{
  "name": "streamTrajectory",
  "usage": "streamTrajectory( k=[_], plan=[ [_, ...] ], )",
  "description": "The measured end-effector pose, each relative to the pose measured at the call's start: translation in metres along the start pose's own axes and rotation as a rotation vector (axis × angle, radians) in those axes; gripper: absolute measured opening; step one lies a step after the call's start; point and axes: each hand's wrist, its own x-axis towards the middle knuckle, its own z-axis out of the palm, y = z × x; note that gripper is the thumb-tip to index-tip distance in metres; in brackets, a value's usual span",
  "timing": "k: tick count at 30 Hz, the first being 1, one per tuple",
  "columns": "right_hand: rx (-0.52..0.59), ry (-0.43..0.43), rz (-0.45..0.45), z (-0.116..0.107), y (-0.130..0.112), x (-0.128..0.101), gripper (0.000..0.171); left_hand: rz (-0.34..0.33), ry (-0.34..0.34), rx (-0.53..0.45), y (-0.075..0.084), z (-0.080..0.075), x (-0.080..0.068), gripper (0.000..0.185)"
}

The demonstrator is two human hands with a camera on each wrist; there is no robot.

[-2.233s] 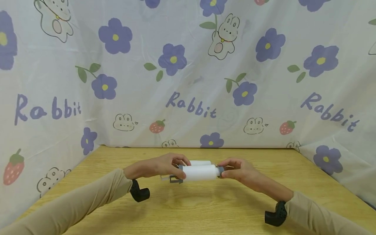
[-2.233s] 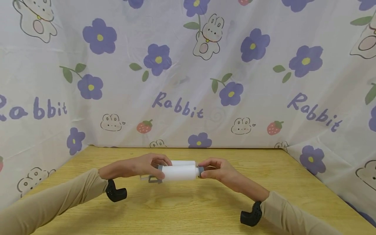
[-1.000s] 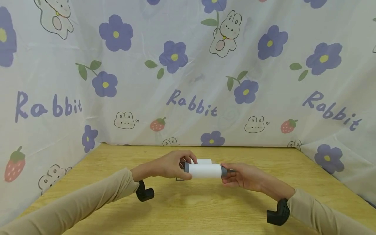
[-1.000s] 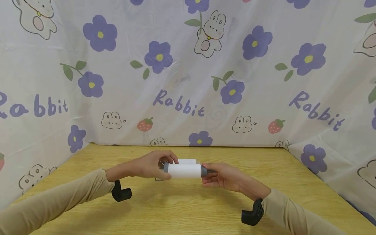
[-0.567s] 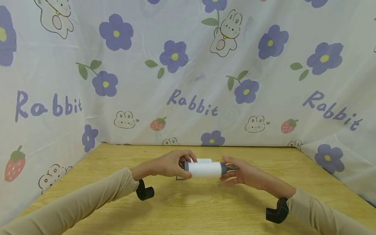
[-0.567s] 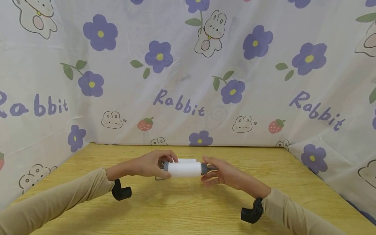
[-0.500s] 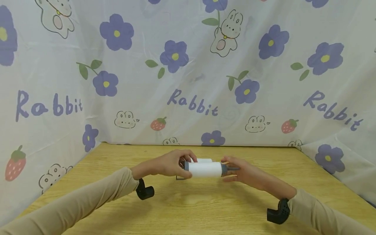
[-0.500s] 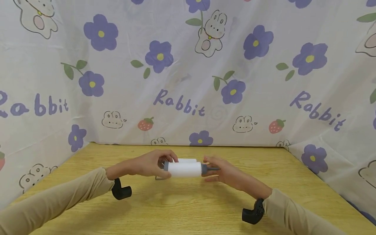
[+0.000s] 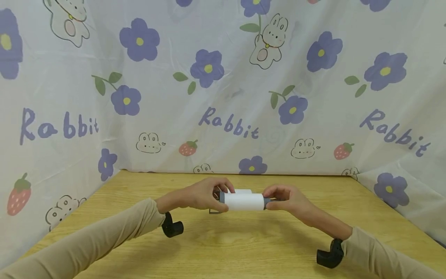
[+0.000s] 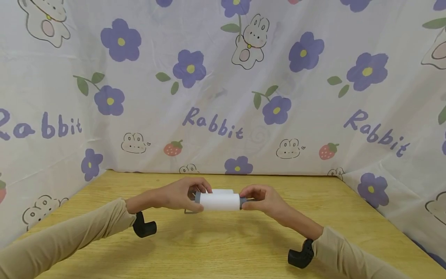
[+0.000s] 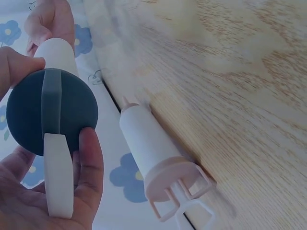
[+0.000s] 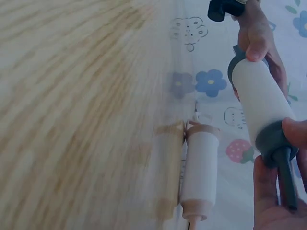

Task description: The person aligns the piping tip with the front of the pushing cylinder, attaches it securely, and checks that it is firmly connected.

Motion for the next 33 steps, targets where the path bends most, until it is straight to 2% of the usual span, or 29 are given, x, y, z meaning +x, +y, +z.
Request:
streamTrajectory(
  k=[3, 7, 9, 12, 16, 20, 22, 24, 29, 31, 33],
  plan=[
    [0.03, 0.024, 0.073, 0.0, 0.001, 0.001, 0.031, 0.001, 0.007, 0.014, 0.0, 0.001, 0.001, 0.037],
    [0.189, 0.018, 0.207, 0.0, 0.002, 0.004, 0.035, 0.004, 0.018, 0.032, 0.0, 0.002, 0.001, 0.037],
    [0.28, 0.0, 0.281, -0.001, 0.001, 0.006, 0.037, 0.007, 0.026, 0.048, 0.001, 0.003, 0.001, 0.037],
    [0.358, -0.054, 0.371, -0.004, 0.003, 0.01, 0.038, 0.012, 0.034, 0.057, 0.001, 0.005, 0.001, 0.036],
    [0.401, -0.116, 0.431, -0.008, 0.006, 0.012, 0.038, 0.014, 0.028, 0.053, 0.002, 0.008, 0.002, 0.035],
    [0.388, -0.12, 0.426, -0.008, 0.006, 0.011, 0.038, 0.015, 0.02, 0.069, 0.0, 0.007, 0.003, 0.035],
    [0.318, -0.083, 0.38, -0.009, 0.005, 0.01, 0.036, 0.01, 0.019, 0.071, 0.0, 0.006, 0.004, 0.035],
    [0.168, -0.045, 0.276, -0.01, 0.004, 0.007, 0.034, -0.001, 0.015, 0.062, -0.001, 0.004, 0.004, 0.035],
    [-0.188, -0.038, -0.196, -0.008, 0.001, -0.002, 0.035, -0.04, 0.004, -0.028, -0.001, -0.003, 0.003, 0.036],
    [-0.225, -0.061, -0.337, -0.005, 0.002, -0.002, 0.035, -0.05, 0.003, -0.051, -0.001, -0.005, 0.003, 0.037],
    [-0.254, -0.044, -0.39, -0.002, 0.002, -0.002, 0.035, -0.055, 0.007, -0.054, 0.0, -0.005, 0.002, 0.037]
  ],
)
